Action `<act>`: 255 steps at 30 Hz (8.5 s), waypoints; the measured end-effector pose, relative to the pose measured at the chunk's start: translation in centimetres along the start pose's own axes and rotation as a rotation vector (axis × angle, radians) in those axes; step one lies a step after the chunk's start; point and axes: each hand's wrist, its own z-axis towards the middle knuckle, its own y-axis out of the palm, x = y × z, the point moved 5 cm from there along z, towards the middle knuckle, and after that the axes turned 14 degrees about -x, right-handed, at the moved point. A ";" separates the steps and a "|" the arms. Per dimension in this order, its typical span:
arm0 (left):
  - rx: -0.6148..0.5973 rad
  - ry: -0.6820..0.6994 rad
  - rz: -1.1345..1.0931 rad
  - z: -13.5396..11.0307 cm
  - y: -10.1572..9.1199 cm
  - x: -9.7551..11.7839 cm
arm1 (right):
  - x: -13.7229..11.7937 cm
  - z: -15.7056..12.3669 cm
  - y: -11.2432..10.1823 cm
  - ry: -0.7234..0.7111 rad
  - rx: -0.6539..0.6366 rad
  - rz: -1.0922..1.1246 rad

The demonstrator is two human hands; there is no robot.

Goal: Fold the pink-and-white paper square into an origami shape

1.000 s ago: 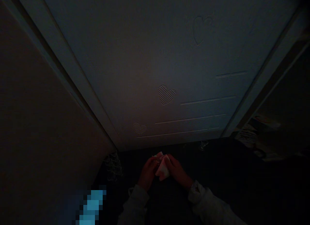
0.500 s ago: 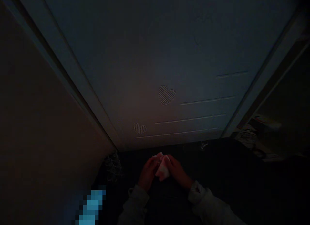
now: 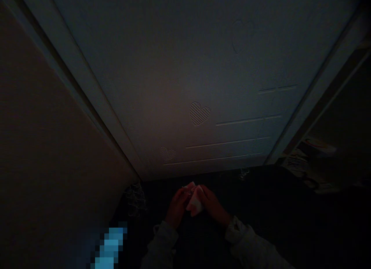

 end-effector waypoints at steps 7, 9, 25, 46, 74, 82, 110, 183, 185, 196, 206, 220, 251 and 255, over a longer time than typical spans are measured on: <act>0.003 0.009 0.000 0.1 -0.2 -0.2 | 0.3 0.1 0.0 -0.006 0.007 -0.031; 0.011 0.019 -0.003 0.1 -0.3 -0.2 | 0.4 0.1 -0.1 0.003 0.014 -0.028; 0.001 0.019 -0.012 0.0 0.0 0.0 | -0.3 -0.1 0.0 -0.004 -0.008 -0.001; 0.007 0.008 0.008 0.1 -0.3 -0.2 | -0.1 0.1 -0.1 -0.017 -0.002 -0.026; 0.019 -0.006 -0.016 0.1 -0.2 -0.2 | 0.2 0.0 0.1 0.001 -0.003 -0.007; 0.010 0.005 -0.008 0.0 0.1 0.1 | -0.1 0.0 0.0 -0.014 -0.012 0.003; -0.039 -0.010 -0.001 -0.2 0.6 0.1 | -0.2 -0.1 -0.1 -0.001 -0.005 -0.032; 0.046 0.069 0.010 -0.4 0.0 0.8 | -0.4 -0.3 0.5 0.052 -0.086 0.011; 0.031 0.057 0.021 -0.3 0.1 0.6 | -0.2 -0.2 0.5 0.058 -0.079 0.050; -0.045 -0.005 0.188 0.1 -0.2 -0.7 | 0.1 -0.2 0.3 0.039 -0.035 0.169; -0.059 0.024 0.156 -0.2 0.4 0.0 | -1.3 -0.3 0.4 -0.022 -0.051 0.006; -0.094 0.030 0.211 0.4 -0.4 -0.8 | -0.5 -0.2 0.4 0.009 -0.043 0.111; -0.074 -0.004 0.302 0.7 -1.4 -1.4 | -0.8 -0.4 -0.2 0.017 0.029 -0.025; -0.074 0.001 0.288 0.6 -1.3 -1.4 | -1.0 -0.3 -0.1 0.002 0.022 -0.045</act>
